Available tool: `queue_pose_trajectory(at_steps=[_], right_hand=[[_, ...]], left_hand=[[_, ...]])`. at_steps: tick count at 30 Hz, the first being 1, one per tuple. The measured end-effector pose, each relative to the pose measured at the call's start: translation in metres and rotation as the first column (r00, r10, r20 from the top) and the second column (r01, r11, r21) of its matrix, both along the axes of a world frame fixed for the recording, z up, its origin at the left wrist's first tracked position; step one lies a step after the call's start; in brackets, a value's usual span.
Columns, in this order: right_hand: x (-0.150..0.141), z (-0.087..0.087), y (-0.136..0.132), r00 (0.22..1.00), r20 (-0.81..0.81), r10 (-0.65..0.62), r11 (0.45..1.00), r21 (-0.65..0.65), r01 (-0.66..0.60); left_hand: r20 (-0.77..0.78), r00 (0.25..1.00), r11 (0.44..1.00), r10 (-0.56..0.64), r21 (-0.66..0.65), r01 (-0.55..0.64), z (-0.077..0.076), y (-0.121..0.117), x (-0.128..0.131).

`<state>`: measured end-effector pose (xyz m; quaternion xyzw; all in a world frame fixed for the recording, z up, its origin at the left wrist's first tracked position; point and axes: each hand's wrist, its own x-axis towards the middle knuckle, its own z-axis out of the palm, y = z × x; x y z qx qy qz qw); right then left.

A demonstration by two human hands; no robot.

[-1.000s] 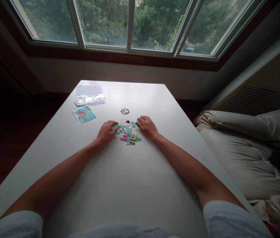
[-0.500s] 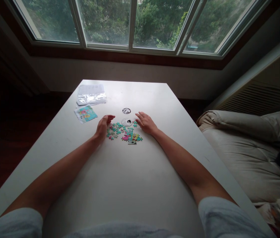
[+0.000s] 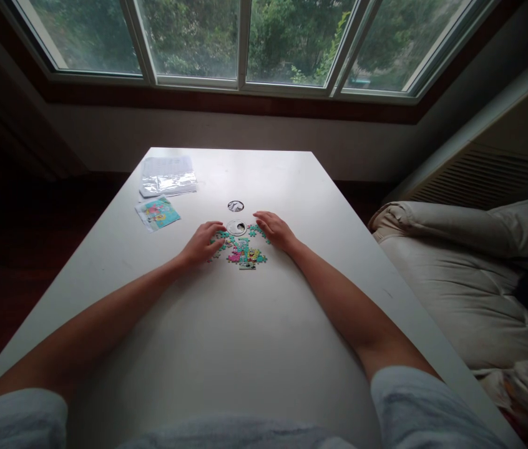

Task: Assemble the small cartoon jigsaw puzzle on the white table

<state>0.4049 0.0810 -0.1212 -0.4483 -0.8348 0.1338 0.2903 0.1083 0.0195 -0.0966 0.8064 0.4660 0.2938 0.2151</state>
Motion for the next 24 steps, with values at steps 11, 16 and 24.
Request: queue_pose_trajectory(at_steps=[11,16,24], right_hand=[[-0.001,0.003,-0.003,0.999,0.033,-0.039,0.999,-0.012,0.04],[0.0,0.004,-0.004,0.998,0.043,-0.046,0.999,-0.012,0.046],[0.001,0.003,-0.004,1.0,0.015,-0.025,1.0,0.014,0.025]], left_hand=[[-0.328,0.945,1.0,-0.016,0.018,0.023,-0.015,0.01,-0.009],[-0.209,0.978,1.0,0.019,0.0,-0.019,-0.015,0.028,-0.014],[-0.023,0.996,0.996,0.081,0.023,-0.081,0.009,0.022,-0.036]])
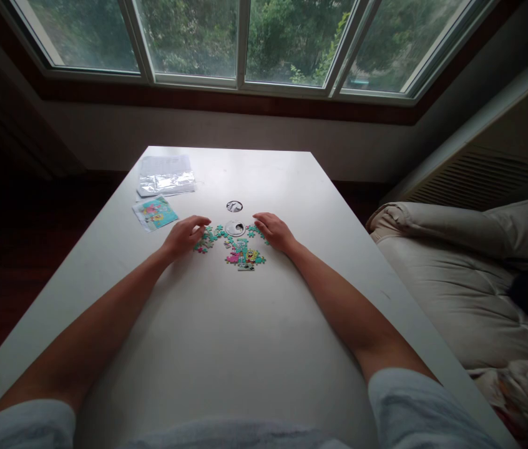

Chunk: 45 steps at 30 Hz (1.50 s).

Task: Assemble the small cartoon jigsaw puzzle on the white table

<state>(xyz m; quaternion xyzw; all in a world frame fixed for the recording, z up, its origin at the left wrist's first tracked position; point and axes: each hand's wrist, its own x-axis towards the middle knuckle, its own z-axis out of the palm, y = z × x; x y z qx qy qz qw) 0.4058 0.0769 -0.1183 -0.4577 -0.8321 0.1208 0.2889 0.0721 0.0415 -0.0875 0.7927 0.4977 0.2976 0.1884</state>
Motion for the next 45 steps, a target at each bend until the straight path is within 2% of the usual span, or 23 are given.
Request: queue_pose_trajectory(at_steps=[3,5,9,13,22,30,41,45], right_hand=[[-0.001,0.001,-0.001,1.0,0.019,-0.003,1.0,-0.013,0.003],[-0.001,0.002,-0.001,1.0,0.031,-0.001,1.0,-0.021,0.002],[0.0,0.002,-0.002,0.999,0.035,0.009,1.0,-0.015,-0.008],[0.0,0.002,-0.003,0.999,0.044,0.009,1.0,-0.02,-0.009],[0.0,0.003,-0.004,0.999,0.044,0.013,1.0,-0.016,-0.012],[0.0,0.004,-0.005,0.999,0.048,0.01,1.0,-0.021,-0.009],[0.001,0.004,-0.005,0.999,0.05,0.022,1.0,-0.009,-0.022],[0.001,0.003,-0.004,0.999,0.046,0.021,1.0,-0.013,-0.021]], left_hand=[[-0.249,0.968,0.994,-0.022,0.097,0.047,0.016,-0.013,-0.002],[-0.349,0.937,0.992,-0.017,0.112,0.06,0.028,-0.021,0.0],[-0.485,0.873,0.997,-0.05,0.029,0.073,0.044,-0.037,0.005],[-0.578,0.815,0.998,-0.046,0.004,0.059,0.047,-0.047,0.007],[-0.527,0.84,0.992,-0.126,-0.051,0.117,0.046,-0.047,0.008],[-0.499,0.849,0.985,-0.173,-0.087,0.15,0.049,-0.055,0.022],[-0.532,0.831,0.987,-0.161,-0.068,0.148,0.038,-0.056,0.031],[-0.511,0.849,0.99,-0.133,-0.037,0.133,0.038,-0.058,0.034]])
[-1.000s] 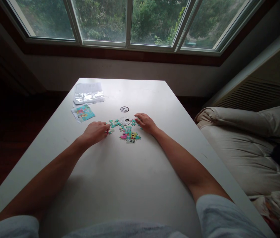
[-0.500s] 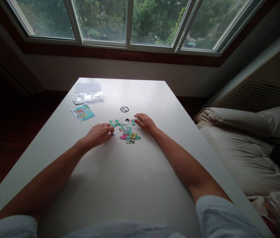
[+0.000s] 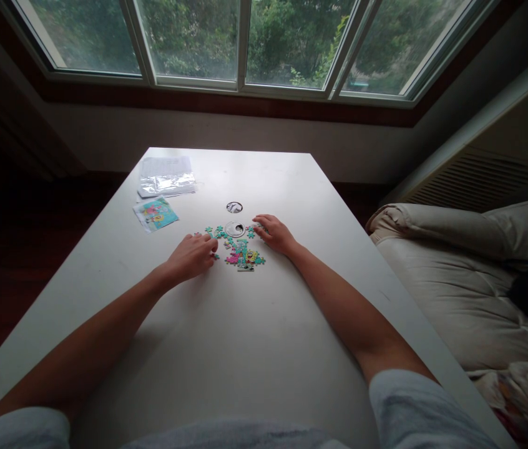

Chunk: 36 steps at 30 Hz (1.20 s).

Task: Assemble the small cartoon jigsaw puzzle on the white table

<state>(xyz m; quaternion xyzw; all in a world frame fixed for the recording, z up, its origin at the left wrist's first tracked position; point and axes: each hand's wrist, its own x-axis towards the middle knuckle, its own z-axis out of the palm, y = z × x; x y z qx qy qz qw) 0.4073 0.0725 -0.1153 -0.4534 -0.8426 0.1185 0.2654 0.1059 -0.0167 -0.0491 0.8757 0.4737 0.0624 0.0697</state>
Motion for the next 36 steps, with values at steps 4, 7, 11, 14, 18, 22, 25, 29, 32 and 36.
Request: queue_pose_trajectory(at_steps=[4,7,11,14,18,22,25,29,32,36], right_hand=[[0.0,-0.001,0.0,1.0,-0.006,0.003,1.0,0.013,-0.003],[0.001,-0.002,0.0,1.0,-0.011,0.007,1.0,0.02,-0.007],[0.002,-0.004,0.002,1.0,-0.018,0.017,0.999,0.032,-0.017],[0.002,-0.006,0.003,0.999,-0.028,0.027,0.999,0.047,-0.025],[0.002,-0.006,0.003,0.999,-0.037,0.028,0.998,0.052,-0.026],[0.003,-0.007,0.004,0.999,-0.04,0.033,0.998,0.055,-0.031],[0.003,-0.008,0.005,0.998,-0.041,0.038,0.998,0.056,-0.035],[0.004,-0.009,0.006,0.998,-0.04,0.042,0.997,0.061,-0.04],[0.004,-0.008,0.006,0.998,-0.04,0.046,0.997,0.064,-0.043],[0.004,-0.008,0.006,0.998,-0.039,0.055,0.996,0.072,-0.052]], left_hand=[[0.034,0.999,1.0,-0.009,0.014,0.009,-0.001,-0.001,0.001],[0.052,0.998,0.999,-0.041,0.0,0.042,-0.001,0.002,-0.001],[0.023,0.995,0.995,-0.095,-0.036,0.096,0.001,0.005,-0.005],[0.002,0.993,0.991,-0.116,-0.064,0.116,0.003,0.004,-0.005],[-0.056,0.995,0.996,-0.084,-0.017,0.083,0.004,0.0,0.001],[-0.185,0.983,0.985,-0.018,0.164,0.049,0.002,-0.007,0.011],[-0.222,0.975,0.971,0.014,0.235,0.039,-0.001,-0.013,0.019],[-0.239,0.97,0.966,0.04,0.256,0.023,-0.003,-0.017,0.025],[-0.24,0.97,0.967,0.045,0.255,0.018,-0.004,-0.018,0.027],[-0.185,0.981,0.971,0.057,0.24,-0.012,-0.006,-0.018,0.028]])
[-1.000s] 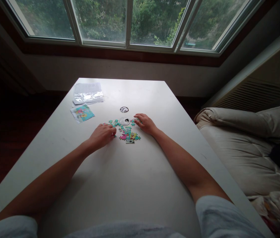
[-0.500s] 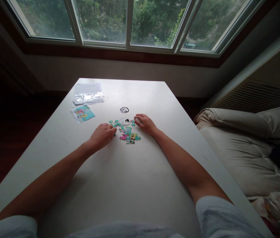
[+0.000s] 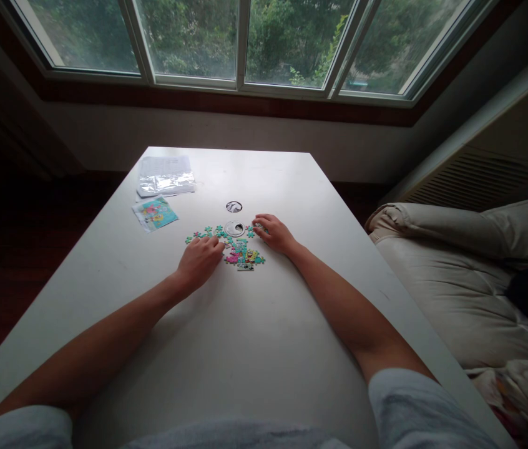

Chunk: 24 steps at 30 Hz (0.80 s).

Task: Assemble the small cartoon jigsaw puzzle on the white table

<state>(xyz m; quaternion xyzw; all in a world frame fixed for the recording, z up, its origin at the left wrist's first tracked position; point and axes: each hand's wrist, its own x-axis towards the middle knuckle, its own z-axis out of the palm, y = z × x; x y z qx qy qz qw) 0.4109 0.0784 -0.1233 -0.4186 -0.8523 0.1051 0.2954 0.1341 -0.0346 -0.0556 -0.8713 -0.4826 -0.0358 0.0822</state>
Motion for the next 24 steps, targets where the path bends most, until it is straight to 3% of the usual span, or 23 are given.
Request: queue_pose_trajectory(at_steps=[9,18,24], right_hand=[[-0.001,-0.002,0.0,1.0,-0.007,-0.018,1.0,-0.009,0.018],[-0.001,0.0,-0.001,1.0,-0.002,-0.015,1.0,-0.014,0.015],[-0.007,0.012,-0.013,1.0,0.016,-0.013,0.996,0.087,0.011]], left_hand=[[0.281,0.956,0.98,-0.079,-0.153,0.126,-0.009,0.012,-0.007],[0.581,0.802,0.95,0.142,-0.307,0.054,-0.011,0.016,-0.01],[0.696,0.672,0.934,0.253,-0.356,0.016,-0.019,0.022,-0.011]])
